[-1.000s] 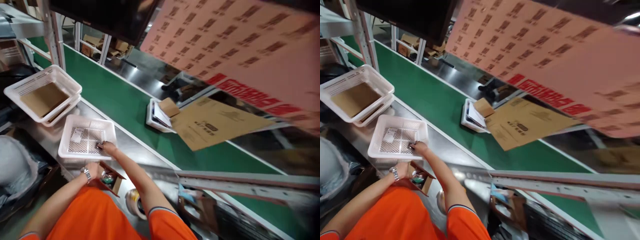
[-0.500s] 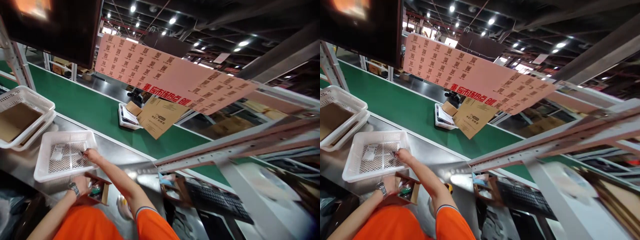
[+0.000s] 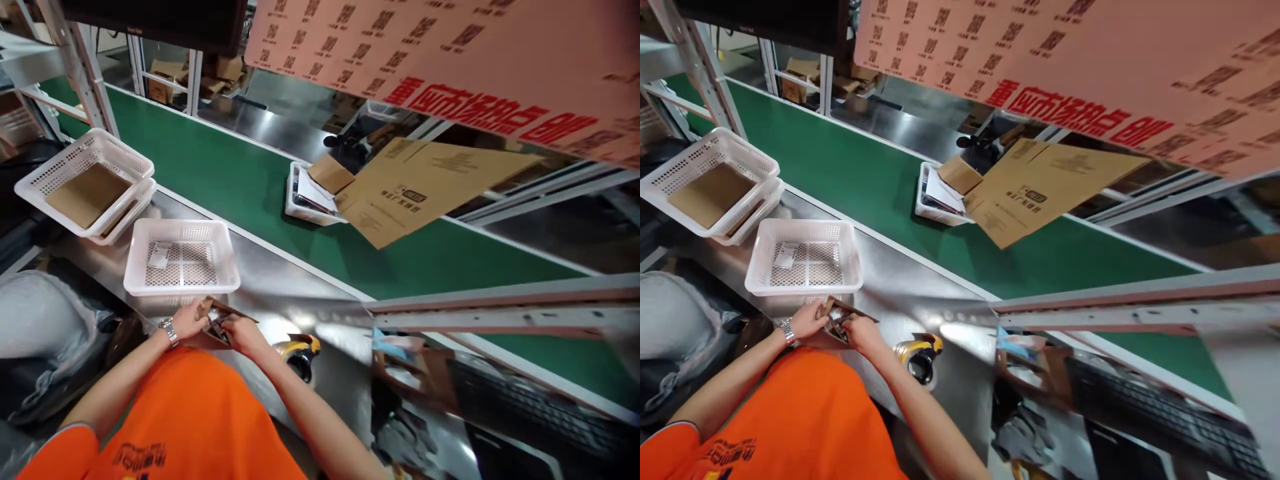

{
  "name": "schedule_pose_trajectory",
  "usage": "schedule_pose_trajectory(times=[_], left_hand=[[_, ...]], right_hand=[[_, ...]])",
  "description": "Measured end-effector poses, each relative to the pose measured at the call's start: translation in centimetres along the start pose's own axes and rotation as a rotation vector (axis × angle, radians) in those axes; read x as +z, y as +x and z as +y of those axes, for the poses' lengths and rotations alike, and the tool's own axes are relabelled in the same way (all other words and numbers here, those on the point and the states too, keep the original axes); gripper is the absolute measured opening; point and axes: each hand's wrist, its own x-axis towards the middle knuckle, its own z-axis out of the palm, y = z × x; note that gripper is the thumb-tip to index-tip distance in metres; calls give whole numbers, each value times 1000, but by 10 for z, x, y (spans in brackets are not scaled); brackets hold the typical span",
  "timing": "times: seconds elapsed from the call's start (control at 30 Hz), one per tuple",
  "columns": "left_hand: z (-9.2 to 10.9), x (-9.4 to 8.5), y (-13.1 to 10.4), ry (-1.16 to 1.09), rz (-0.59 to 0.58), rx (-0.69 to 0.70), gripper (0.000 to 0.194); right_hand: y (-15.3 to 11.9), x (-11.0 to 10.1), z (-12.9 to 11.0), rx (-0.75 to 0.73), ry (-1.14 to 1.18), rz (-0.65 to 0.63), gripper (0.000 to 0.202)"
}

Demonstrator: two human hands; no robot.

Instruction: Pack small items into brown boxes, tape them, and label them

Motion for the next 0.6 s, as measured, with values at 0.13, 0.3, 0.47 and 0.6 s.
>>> schedule_pose_trajectory(times=[0.13,0.3,0.47,0.6], left_hand=[[-6,9,-11,89,41,160,40],[-3,22,-22,217,17,206,76],[4,25,-19,266,12,134,75],[3,22,-13,228,-35,155,63]], right_hand=[[44,19,-14,82,-45,-64,28],[56,14,-14,81,-25,-105,30],[20,6,5,-223,234,-22,30],[-18,17,38,-274,429,359,33]])
